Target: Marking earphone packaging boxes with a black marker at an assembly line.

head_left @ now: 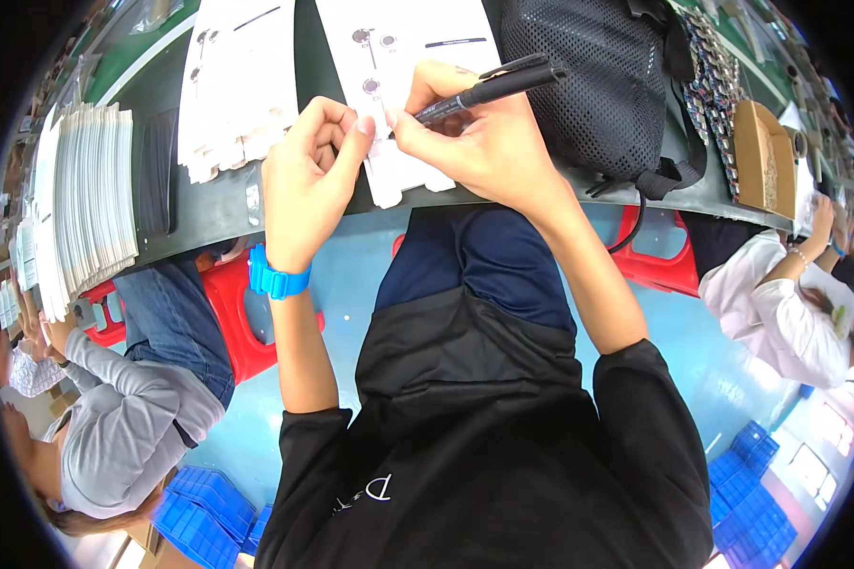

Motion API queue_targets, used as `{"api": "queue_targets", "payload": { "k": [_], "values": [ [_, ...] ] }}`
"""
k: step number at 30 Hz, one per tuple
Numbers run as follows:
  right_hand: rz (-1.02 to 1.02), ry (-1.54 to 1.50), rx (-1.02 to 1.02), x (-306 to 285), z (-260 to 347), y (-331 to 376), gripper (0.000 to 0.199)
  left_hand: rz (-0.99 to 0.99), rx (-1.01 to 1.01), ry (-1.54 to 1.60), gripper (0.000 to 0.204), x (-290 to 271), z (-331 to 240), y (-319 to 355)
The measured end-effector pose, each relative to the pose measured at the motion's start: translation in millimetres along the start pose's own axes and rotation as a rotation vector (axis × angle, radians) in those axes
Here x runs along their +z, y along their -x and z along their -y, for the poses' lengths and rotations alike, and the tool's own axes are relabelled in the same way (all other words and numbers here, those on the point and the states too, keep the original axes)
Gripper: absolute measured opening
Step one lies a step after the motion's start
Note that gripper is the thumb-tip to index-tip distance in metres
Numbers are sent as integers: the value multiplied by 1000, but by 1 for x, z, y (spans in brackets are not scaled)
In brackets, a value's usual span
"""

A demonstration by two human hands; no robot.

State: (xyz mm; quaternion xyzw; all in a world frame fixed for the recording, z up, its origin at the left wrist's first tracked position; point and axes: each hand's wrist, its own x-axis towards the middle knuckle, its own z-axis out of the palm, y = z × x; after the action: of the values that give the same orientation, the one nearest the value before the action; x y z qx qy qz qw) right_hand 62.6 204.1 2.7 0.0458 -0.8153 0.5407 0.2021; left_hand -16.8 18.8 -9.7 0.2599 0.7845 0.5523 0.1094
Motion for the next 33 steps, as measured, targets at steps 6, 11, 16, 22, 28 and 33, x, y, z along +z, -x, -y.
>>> {"api": "queue_targets", "payload": {
  "k": [6, 11, 16, 22, 28, 33],
  "values": [
    [-19, -12, -11, 2, -1, 1, 17, -2, -2, 6, 18, 0, 0, 0],
    [-13, -9, 3, 1, 1, 0, 17, -2, -5, -3, 18, 0, 0, 0],
    [-35, -6, -37, 2, -2, -1, 18, -3, 0, -8, 19, 0, 1, 1],
    [-101, -298, 76, -3, 3, -4, 10, -31, -16, -38, 21, 5, -3, 2],
    [-205, -241, -164, -6, 17, -11, 15, -79, 37, -314, 34, 11, -21, 2],
    [-382, -19, -178, -20, 30, 11, 16, -193, 69, -389, 34, 16, -23, 11]
  ]
}}
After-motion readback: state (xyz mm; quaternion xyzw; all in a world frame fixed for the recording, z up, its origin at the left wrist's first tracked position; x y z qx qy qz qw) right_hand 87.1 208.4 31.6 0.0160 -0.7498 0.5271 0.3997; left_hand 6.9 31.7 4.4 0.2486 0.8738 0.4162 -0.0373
